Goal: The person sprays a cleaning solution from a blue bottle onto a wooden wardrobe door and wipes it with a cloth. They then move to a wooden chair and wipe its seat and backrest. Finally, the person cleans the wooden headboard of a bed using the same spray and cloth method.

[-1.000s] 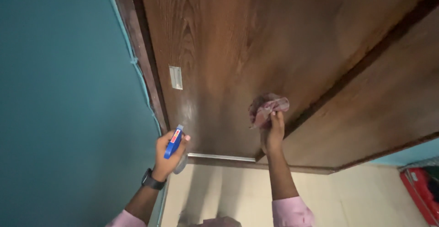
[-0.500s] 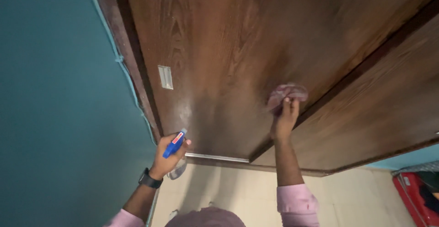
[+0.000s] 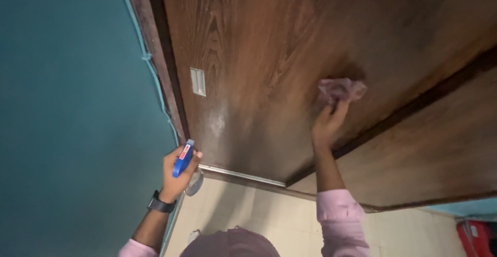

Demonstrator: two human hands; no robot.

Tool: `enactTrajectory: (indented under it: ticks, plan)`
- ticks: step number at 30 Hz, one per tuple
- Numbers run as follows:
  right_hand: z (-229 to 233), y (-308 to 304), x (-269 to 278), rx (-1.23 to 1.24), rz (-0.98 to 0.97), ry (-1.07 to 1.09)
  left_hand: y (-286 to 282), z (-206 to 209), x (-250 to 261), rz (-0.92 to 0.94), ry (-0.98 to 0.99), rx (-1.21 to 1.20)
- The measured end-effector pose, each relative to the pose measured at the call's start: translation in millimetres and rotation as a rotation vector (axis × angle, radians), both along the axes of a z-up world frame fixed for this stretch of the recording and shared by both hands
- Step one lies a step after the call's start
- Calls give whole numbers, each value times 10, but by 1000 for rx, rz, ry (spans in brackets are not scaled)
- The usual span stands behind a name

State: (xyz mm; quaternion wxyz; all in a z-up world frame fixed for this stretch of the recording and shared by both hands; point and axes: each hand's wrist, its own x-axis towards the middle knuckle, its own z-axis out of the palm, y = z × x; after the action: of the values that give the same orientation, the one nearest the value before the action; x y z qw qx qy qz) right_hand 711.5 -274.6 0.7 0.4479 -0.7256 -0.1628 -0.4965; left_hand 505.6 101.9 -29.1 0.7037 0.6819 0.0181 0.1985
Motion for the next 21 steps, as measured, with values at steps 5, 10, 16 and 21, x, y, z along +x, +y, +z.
enactTrajectory:
  ticks: [5,10,16,21]
  plan:
    - [135,451,667,-521,-293,-25,60,-38,-50,57,48,-13]
    - [365,904,697,-676,-238,223,76,-55,-54,80,59,-9]
    - [795,1405,470,-745,-158,116,91,-42,-40,87,60,16]
    - [605,1298,383,-840,-192,87,55,-21,-22,70,84,26]
